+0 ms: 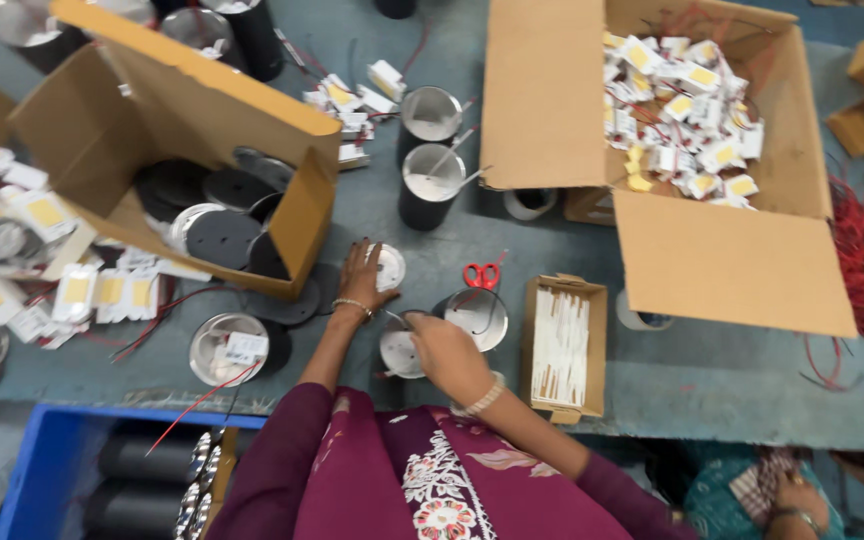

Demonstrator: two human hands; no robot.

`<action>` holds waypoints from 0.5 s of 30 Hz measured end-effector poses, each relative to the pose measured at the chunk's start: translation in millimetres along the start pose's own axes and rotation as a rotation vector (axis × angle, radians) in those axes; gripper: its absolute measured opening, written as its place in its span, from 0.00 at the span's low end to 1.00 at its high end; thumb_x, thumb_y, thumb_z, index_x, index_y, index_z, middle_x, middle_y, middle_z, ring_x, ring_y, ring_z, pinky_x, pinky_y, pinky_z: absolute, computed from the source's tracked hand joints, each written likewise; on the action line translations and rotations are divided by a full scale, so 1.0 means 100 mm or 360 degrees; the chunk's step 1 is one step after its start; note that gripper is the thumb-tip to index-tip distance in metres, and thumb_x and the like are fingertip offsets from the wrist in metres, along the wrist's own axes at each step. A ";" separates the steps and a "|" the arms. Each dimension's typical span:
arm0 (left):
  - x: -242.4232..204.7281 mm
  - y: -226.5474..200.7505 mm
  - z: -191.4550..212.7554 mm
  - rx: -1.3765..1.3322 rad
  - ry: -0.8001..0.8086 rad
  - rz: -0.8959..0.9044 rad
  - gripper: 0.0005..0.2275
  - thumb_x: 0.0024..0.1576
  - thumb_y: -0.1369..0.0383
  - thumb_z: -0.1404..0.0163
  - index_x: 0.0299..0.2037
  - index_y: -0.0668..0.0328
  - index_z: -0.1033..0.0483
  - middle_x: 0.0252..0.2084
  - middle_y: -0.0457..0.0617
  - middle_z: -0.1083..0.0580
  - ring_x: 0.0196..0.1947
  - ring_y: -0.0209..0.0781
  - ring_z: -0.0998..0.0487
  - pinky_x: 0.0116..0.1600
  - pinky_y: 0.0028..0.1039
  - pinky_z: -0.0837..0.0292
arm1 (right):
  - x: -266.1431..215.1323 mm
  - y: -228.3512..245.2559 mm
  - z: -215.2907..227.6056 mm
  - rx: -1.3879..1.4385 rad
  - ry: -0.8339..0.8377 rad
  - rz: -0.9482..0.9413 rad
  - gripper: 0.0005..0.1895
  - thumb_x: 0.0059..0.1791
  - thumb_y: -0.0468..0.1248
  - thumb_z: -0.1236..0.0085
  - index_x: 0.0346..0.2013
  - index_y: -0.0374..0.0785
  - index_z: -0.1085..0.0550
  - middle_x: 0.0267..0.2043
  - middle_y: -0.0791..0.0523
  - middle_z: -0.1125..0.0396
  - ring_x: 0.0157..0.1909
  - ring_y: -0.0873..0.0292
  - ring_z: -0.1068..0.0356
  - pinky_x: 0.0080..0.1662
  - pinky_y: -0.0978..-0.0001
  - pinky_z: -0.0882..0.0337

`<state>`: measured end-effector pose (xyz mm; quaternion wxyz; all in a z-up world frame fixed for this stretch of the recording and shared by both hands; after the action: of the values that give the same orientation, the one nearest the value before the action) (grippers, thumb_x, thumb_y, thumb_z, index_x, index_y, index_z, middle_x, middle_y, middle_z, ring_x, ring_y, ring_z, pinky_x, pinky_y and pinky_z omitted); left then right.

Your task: The person inserts white sticks into cylindrical metal containers filled with white wax, then places the containers into a blue crate. The person handles the containers and sticks by hand.

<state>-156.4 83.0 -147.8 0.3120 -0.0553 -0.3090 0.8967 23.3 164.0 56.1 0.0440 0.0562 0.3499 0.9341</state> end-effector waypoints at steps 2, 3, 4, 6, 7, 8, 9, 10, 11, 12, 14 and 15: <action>-0.01 -0.03 -0.01 0.0075 0.0010 0.0036 0.47 0.36 0.61 0.28 0.68 0.58 0.41 0.68 0.60 0.39 0.69 0.61 0.42 0.68 0.49 0.45 | -0.17 -0.17 0.45 0.0181 -0.0102 -0.0313 0.12 0.51 0.37 0.46 0.46 0.36 0.22 0.44 0.49 0.24 0.39 0.49 0.23 0.42 0.58 0.24; -0.03 -0.04 0.03 0.0011 0.0007 0.0071 0.47 0.37 0.61 0.29 0.69 0.57 0.42 0.68 0.59 0.37 0.69 0.60 0.41 0.68 0.48 0.43 | -0.24 -0.37 0.65 0.0277 -0.0198 -0.0531 0.12 0.51 0.38 0.45 0.46 0.37 0.22 0.39 0.49 0.23 0.37 0.52 0.22 0.40 0.61 0.24; -0.06 -0.06 0.06 -0.0053 0.0004 0.0106 0.48 0.37 0.62 0.29 0.70 0.56 0.42 0.67 0.58 0.36 0.68 0.58 0.39 0.69 0.48 0.42 | -0.35 -0.63 0.83 0.0373 -0.0295 -0.0748 0.11 0.51 0.38 0.44 0.46 0.37 0.22 0.35 0.50 0.22 0.34 0.55 0.21 0.38 0.63 0.25; -0.12 -0.12 0.14 -0.0013 0.0074 0.0191 0.48 0.37 0.62 0.29 0.71 0.54 0.42 0.66 0.61 0.37 0.66 0.61 0.39 0.68 0.49 0.42 | -0.54 -1.17 1.14 0.0163 -0.0486 -0.0889 0.10 0.53 0.38 0.47 0.45 0.38 0.22 0.34 0.52 0.22 0.35 0.61 0.20 0.37 0.66 0.24; -0.13 -0.15 0.19 0.0008 0.0102 0.0232 0.48 0.37 0.63 0.29 0.72 0.53 0.42 0.65 0.62 0.37 0.65 0.62 0.39 0.68 0.49 0.42 | -0.64 -1.45 1.21 0.0198 -0.0618 -0.0891 0.10 0.52 0.37 0.46 0.43 0.36 0.22 0.34 0.52 0.22 0.34 0.59 0.20 0.38 0.66 0.23; -0.17 -0.19 0.26 0.0025 0.0111 0.0241 0.48 0.37 0.63 0.29 0.71 0.52 0.42 0.65 0.62 0.38 0.66 0.63 0.40 0.68 0.49 0.42 | -0.74 -1.74 1.22 0.0232 -0.0750 -0.0890 0.09 0.52 0.36 0.46 0.41 0.33 0.23 0.34 0.51 0.23 0.34 0.58 0.20 0.38 0.67 0.22; -0.25 -0.23 0.34 0.0042 0.0117 0.0251 0.48 0.38 0.63 0.29 0.71 0.52 0.42 0.65 0.63 0.38 0.66 0.64 0.40 0.68 0.50 0.42 | -0.84 -2.02 1.18 0.0002 -0.0660 -0.0964 0.09 0.52 0.38 0.44 0.39 0.34 0.21 0.32 0.49 0.23 0.33 0.56 0.21 0.40 0.65 0.24; -0.34 -0.27 0.41 0.0059 0.0122 0.0261 0.47 0.38 0.64 0.29 0.71 0.51 0.42 0.65 0.63 0.38 0.66 0.64 0.40 0.68 0.50 0.42 | -0.95 -2.26 1.08 -0.0228 -0.0565 -0.1035 0.10 0.52 0.39 0.41 0.37 0.35 0.19 0.30 0.48 0.23 0.33 0.53 0.21 0.43 0.63 0.25; -0.46 -0.29 0.49 0.0123 0.0119 0.0296 0.47 0.37 0.64 0.29 0.70 0.51 0.41 0.65 0.64 0.39 0.67 0.64 0.41 0.67 0.51 0.44 | -1.07 -2.47 0.94 -0.0178 -0.0562 -0.1095 0.10 0.50 0.39 0.42 0.36 0.35 0.19 0.30 0.48 0.23 0.33 0.53 0.21 0.42 0.62 0.25; -0.59 -0.31 0.56 0.0187 0.0116 0.0330 0.48 0.36 0.64 0.28 0.70 0.52 0.41 0.65 0.64 0.39 0.67 0.64 0.41 0.66 0.52 0.45 | -1.20 -2.64 0.80 -0.0127 -0.0558 -0.1154 0.10 0.49 0.39 0.42 0.35 0.36 0.19 0.30 0.48 0.23 0.34 0.53 0.21 0.42 0.62 0.24; -0.87 -0.33 0.70 0.0375 0.0037 0.0368 0.45 0.37 0.67 0.30 0.69 0.55 0.40 0.66 0.64 0.39 0.68 0.64 0.41 0.71 0.49 0.46 | -1.46 -2.87 0.53 -0.0090 -0.0453 -0.1314 0.10 0.47 0.41 0.39 0.33 0.36 0.19 0.31 0.48 0.24 0.35 0.51 0.21 0.42 0.59 0.24; -0.98 -0.32 0.75 0.0403 0.0003 0.0412 0.45 0.38 0.68 0.30 0.69 0.56 0.39 0.67 0.65 0.39 0.69 0.65 0.42 0.71 0.49 0.46 | -1.57 -2.94 0.39 -0.0102 -0.0361 -0.1415 0.12 0.45 0.42 0.37 0.32 0.35 0.20 0.31 0.47 0.24 0.35 0.50 0.22 0.42 0.57 0.24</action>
<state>-83.4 5.9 -77.5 0.1988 -0.0559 -0.1836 0.9611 196.2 390.5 -119.9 0.4803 0.0010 0.3038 0.8228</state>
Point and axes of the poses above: each hand's wrist, its own x-axis towards the middle knuckle, its own z-axis out of the back of the hand, y = z × x, the point moved 6 cm from there along x, towards the middle knuckle
